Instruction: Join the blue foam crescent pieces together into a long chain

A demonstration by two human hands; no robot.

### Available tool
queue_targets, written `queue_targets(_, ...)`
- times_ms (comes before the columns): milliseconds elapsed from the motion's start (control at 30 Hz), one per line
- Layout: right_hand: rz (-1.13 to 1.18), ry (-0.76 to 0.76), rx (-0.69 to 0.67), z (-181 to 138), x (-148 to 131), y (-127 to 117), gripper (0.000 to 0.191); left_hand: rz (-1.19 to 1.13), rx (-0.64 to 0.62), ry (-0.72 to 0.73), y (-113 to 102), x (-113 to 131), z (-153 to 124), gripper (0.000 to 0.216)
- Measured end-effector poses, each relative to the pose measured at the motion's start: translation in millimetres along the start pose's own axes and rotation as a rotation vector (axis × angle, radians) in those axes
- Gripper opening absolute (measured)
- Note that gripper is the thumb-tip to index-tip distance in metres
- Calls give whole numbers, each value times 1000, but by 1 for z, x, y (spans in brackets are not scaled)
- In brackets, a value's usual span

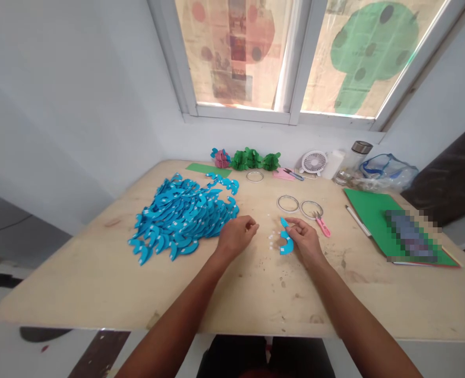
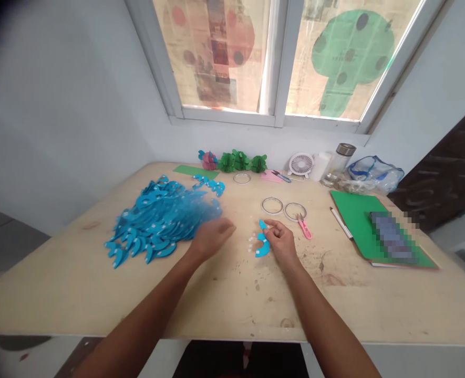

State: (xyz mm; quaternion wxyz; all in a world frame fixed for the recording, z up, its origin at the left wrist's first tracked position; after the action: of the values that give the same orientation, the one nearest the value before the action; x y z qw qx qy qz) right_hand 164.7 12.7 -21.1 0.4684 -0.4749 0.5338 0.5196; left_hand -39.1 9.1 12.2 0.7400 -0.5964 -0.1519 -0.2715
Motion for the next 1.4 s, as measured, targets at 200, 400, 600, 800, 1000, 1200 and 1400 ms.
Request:
queue_targets(200,0,5,-30,-2,1,2,40,311,15,-99,-15,-23,-43,22)
queue_targets(400,0,13,-45,-4,-1,5,44,308,10,-143,-8,-33,-50,11)
queue_targets(600,110,33,-103,-5,-3,5,41,32,44,-154,-9,-26,-55,9)
queue_targets(800,240,90,-230,-11,-8,12,41,-91,29,-36,1,6,-59,5)
queue_targets(1000,250,48,-218,-10,-6,12,39,28,-36,110,20,24,-57,10)
queue_targets(1200,251,23,-218,-8,-2,12,37,169,-94,191,29,34,-53,11)
queue_targets(1400,164,-1,-209,-7,1,12,32,105,-102,194,31,39,-53,17)
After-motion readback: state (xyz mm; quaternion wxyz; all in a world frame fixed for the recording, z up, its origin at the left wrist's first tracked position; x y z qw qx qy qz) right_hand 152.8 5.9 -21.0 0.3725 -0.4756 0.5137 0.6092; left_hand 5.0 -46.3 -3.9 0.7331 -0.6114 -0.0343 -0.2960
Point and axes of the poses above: each hand's wrist, its own z-axis towards the middle knuckle, its own y-axis out of the palm, x = y × z, the point moved 1 cm from there along z, towards the middle knuckle
